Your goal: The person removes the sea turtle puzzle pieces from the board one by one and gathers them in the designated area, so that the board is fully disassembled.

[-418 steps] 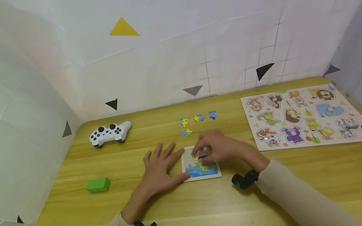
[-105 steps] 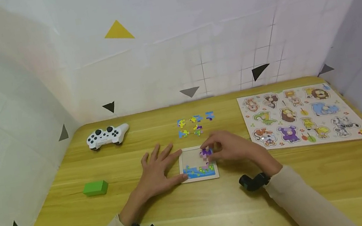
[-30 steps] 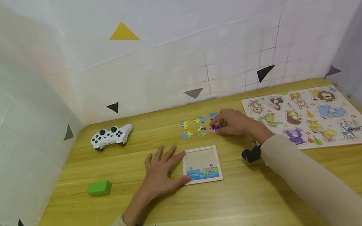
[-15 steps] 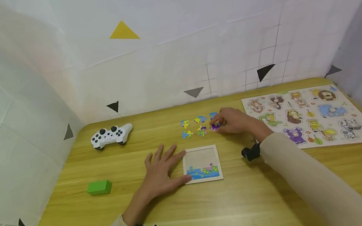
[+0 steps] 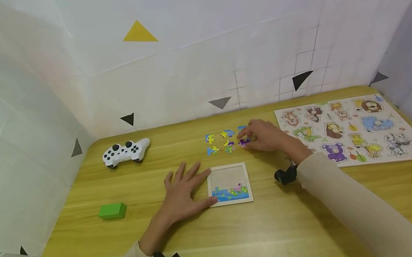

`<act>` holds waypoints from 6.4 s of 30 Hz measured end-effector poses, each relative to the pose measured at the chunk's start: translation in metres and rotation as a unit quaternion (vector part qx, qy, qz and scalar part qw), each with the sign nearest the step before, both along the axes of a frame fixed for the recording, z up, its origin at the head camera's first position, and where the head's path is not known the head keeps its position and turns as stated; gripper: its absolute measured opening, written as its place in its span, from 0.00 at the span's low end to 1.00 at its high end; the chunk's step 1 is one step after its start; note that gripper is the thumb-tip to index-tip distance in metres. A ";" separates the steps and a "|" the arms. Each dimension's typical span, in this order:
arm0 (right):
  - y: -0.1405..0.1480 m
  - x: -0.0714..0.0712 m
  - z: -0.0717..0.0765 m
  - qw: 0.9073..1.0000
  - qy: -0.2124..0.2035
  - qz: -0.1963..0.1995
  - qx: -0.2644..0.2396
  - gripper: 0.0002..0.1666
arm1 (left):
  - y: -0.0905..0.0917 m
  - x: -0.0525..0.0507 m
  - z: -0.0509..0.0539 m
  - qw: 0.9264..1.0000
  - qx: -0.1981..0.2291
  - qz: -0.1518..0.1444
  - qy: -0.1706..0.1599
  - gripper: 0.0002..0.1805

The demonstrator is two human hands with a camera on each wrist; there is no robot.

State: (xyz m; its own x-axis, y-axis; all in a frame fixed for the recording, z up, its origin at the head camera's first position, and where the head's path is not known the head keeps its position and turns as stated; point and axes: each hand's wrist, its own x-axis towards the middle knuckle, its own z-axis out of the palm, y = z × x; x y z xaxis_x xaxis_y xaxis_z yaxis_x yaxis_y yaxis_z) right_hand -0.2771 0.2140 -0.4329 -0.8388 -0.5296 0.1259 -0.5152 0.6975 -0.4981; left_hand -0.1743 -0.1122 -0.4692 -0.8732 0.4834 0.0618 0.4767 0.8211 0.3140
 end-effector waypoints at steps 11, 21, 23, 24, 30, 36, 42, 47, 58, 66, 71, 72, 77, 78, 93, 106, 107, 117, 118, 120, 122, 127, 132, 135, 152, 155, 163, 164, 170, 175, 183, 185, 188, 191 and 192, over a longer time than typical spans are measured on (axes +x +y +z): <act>-0.023 0.031 0.006 0.997 0.023 0.053 -0.058 0.15 | 0.000 0.000 0.002 1.000 -0.008 -0.004 -0.002 0.46; -0.047 0.064 0.000 0.993 0.023 0.113 -0.018 0.15 | -0.001 -0.001 0.002 1.000 -0.010 -0.009 0.003 0.47; -0.053 0.070 0.000 0.992 0.014 0.125 -0.022 0.16 | -0.001 -0.001 0.002 1.000 -0.008 -0.011 0.004 0.47; -0.055 0.073 0.000 0.991 0.007 0.130 -0.023 0.17 | -0.002 -0.001 0.003 1.000 -0.008 -0.012 0.004 0.47; -0.066 0.087 0.003 0.988 -0.046 0.149 -0.017 0.21 | -0.002 0.000 0.005 1.000 -0.010 -0.020 0.000 0.46; -0.072 0.094 0.004 0.986 -0.064 0.152 -0.001 0.23 | -0.003 0.002 0.005 0.999 -0.014 -0.037 -0.006 0.48; -0.074 0.097 0.001 0.987 -0.038 0.155 0.020 0.24 | -0.004 0.001 0.003 0.998 -0.009 -0.063 0.007 0.53; -0.075 0.099 0.000 0.987 -0.021 0.155 0.027 0.25 | -0.008 -0.001 0.000 0.996 -0.003 -0.085 0.016 0.55; -0.077 0.106 0.002 0.985 0.022 0.160 0.057 0.24 | -0.011 -0.003 0.001 0.994 0.013 -0.109 0.025 0.54; -0.080 0.108 0.007 0.986 0.013 0.159 0.056 0.21 | -0.012 -0.003 0.000 0.993 0.025 -0.115 0.028 0.53; -0.080 0.109 0.006 0.987 -0.005 0.155 0.041 0.21 | -0.013 -0.003 -0.001 0.991 0.029 -0.120 0.041 0.53; -0.079 0.109 0.006 0.987 -0.008 0.155 0.034 0.20 | -0.013 -0.003 -0.001 0.991 0.030 -0.120 0.042 0.53; -0.078 0.107 0.003 0.988 -0.023 0.154 0.016 0.17 | -0.012 -0.004 -0.002 0.992 0.038 -0.117 0.038 0.52; -0.078 0.106 0.002 0.988 -0.024 0.152 0.013 0.16 | -0.012 -0.005 -0.002 0.992 0.038 -0.116 0.037 0.52; -0.081 0.104 -0.001 0.989 -0.046 0.139 -0.029 0.15 | -0.011 -0.005 0.000 0.992 0.036 -0.115 0.036 0.52; -0.081 0.104 0.000 0.982 -0.088 0.155 -0.065 0.11 | -0.011 -0.003 0.002 0.993 0.036 -0.113 0.027 0.52; -0.081 0.103 0.000 0.981 -0.092 0.155 -0.069 0.11 | -0.011 -0.003 0.002 0.992 0.038 -0.114 0.027 0.52; -0.077 0.099 -0.002 0.968 -0.151 0.151 -0.129 0.09 | -0.011 -0.004 0.001 0.992 0.039 -0.114 0.036 0.51; -0.077 0.099 -0.002 0.967 -0.155 0.150 -0.133 0.09 | -0.011 -0.004 0.001 0.992 0.039 -0.115 0.036 0.51; -0.076 0.098 -0.002 0.966 -0.157 0.151 -0.137 0.09 | -0.011 -0.004 0.000 0.992 0.039 -0.115 0.035 0.51; -0.075 0.098 -0.001 0.966 -0.157 0.151 -0.142 0.09 | -0.011 -0.004 0.000 0.992 0.039 -0.115 0.033 0.52; -0.071 0.096 0.003 0.966 -0.164 0.125 -0.154 0.09 | -0.010 -0.004 0.000 0.993 0.035 -0.108 0.029 0.52; -0.065 0.089 0.008 0.974 -0.143 0.095 -0.150 0.10 | -0.010 -0.005 0.000 0.993 0.031 -0.106 0.033 0.53; -0.061 0.079 0.011 0.978 -0.112 0.087 -0.152 0.10 | -0.010 -0.005 0.000 0.993 0.032 -0.109 0.034 0.53; -0.071 0.024 0.004 0.989 -0.075 0.088 -0.097 0.12 | -0.013 -0.006 -0.001 0.992 0.045 -0.115 0.030 0.51; -0.073 0.022 0.004 0.989 -0.075 0.092 -0.092 0.12 | -0.012 -0.006 -0.002 0.992 0.047 -0.116 0.034 0.51; -0.076 0.019 0.000 0.989 -0.083 0.100 -0.071 0.13 | -0.011 -0.006 -0.001 0.992 0.046 -0.116 0.032 0.51; -0.076 0.019 0.000 0.989 -0.084 0.102 -0.068 0.13 | -0.011 -0.006 -0.001 0.992 0.046 -0.116 0.032 0.51; -0.077 0.021 0.002 0.990 -0.081 0.103 -0.056 0.13 | -0.011 -0.005 -0.001 0.992 0.045 -0.111 0.035 0.51; -0.080 0.024 0.003 0.991 -0.087 0.099 -0.040 0.14 | -0.011 -0.005 -0.001 0.992 0.042 -0.112 0.035 0.51; -0.084 0.024 0.001 0.993 -0.053 0.101 -0.006 0.13 | -0.012 -0.006 -0.003 0.992 0.037 -0.114 0.037 0.51; -0.085 0.024 0.000 0.994 -0.047 0.102 -0.004 0.14 | -0.012 -0.007 -0.003 0.992 0.038 -0.114 0.035 0.51; -0.086 0.025 0.001 0.994 -0.044 0.104 -0.004 0.14 | -0.012 -0.007 -0.003 0.992 0.039 -0.115 0.035 0.51; -0.087 0.026 0.001 0.994 -0.044 0.104 -0.003 0.15 | -0.012 -0.006 -0.003 0.992 0.039 -0.114 0.033 0.51; -0.087 0.026 0.002 0.994 -0.046 0.103 -0.003 0.15 | -0.012 -0.006 -0.003 0.992 0.040 -0.115 0.032 0.51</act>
State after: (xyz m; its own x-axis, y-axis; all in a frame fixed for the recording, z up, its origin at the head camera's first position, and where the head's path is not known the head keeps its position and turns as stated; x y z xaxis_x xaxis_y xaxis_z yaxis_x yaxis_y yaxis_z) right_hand -0.2511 0.1266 -0.4314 -0.7206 -0.6909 0.0579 -0.5993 0.5788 -0.5530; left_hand -0.1807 -0.1244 -0.4723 -0.7338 0.6602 0.1604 0.6695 0.6624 0.3362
